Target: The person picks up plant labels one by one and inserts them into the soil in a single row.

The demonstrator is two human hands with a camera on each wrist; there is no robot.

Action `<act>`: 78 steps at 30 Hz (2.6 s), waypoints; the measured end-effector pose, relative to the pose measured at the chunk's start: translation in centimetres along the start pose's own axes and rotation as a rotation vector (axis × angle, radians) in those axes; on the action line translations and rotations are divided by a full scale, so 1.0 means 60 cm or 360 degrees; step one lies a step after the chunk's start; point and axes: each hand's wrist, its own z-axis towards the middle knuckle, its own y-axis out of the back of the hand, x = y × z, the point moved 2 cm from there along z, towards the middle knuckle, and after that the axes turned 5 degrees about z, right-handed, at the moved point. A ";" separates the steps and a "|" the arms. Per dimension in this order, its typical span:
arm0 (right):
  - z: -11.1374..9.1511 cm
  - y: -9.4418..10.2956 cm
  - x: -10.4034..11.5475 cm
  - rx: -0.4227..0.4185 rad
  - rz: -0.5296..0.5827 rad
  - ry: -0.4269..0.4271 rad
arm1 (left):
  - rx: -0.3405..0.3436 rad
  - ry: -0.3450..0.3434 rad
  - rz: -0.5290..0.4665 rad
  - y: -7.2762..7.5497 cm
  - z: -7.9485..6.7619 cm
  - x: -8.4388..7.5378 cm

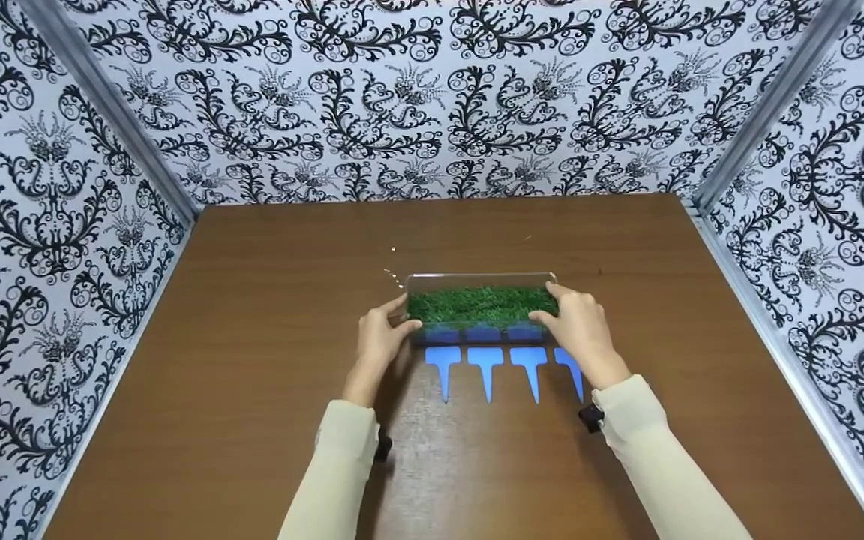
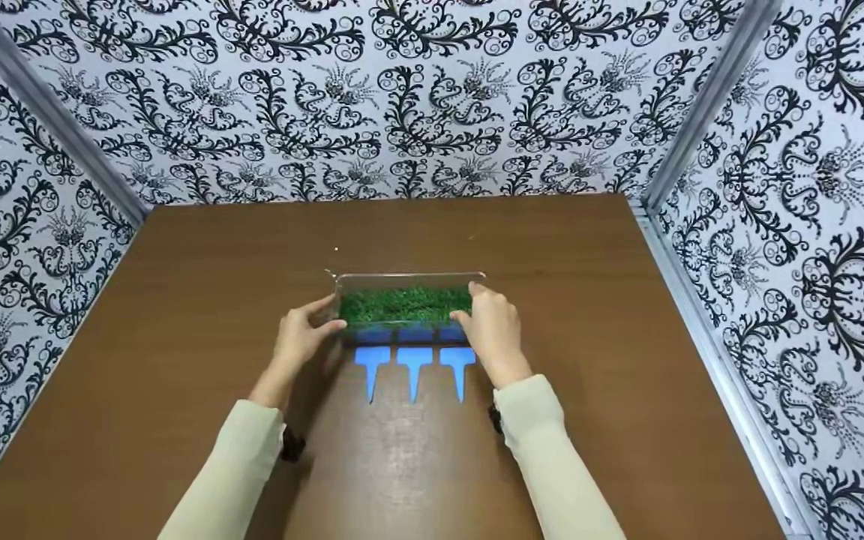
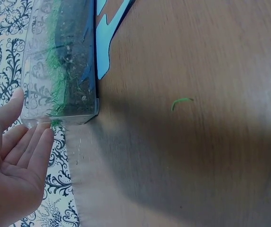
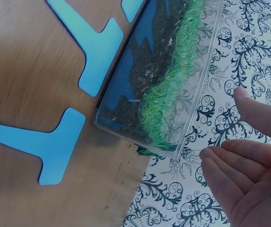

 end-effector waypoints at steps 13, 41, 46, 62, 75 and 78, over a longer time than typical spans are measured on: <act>-0.011 -0.006 0.013 0.0005 0.0023 0.0056 | -0.0024 0.0008 0.0064 0.002 -0.002 -0.002; -0.035 -0.010 0.076 0.0041 0.0075 0.0209 | 0.0010 0.0020 0.0061 0.002 -0.004 -0.002; -0.040 -0.015 0.081 0.0040 0.0067 0.0228 | -0.0009 0.0007 0.0086 0.002 -0.003 -0.002; -0.055 -0.038 0.091 0.0072 0.0068 0.0271 | 0.0001 -0.0010 0.0051 0.001 -0.002 0.001; -0.063 -0.057 0.095 0.0112 0.0088 0.0297 | -0.0010 -0.0022 0.0093 0.003 -0.002 0.000; -0.065 -0.063 0.094 0.0116 0.0094 0.0305 | -0.0017 -0.0026 0.0124 0.003 -0.001 0.000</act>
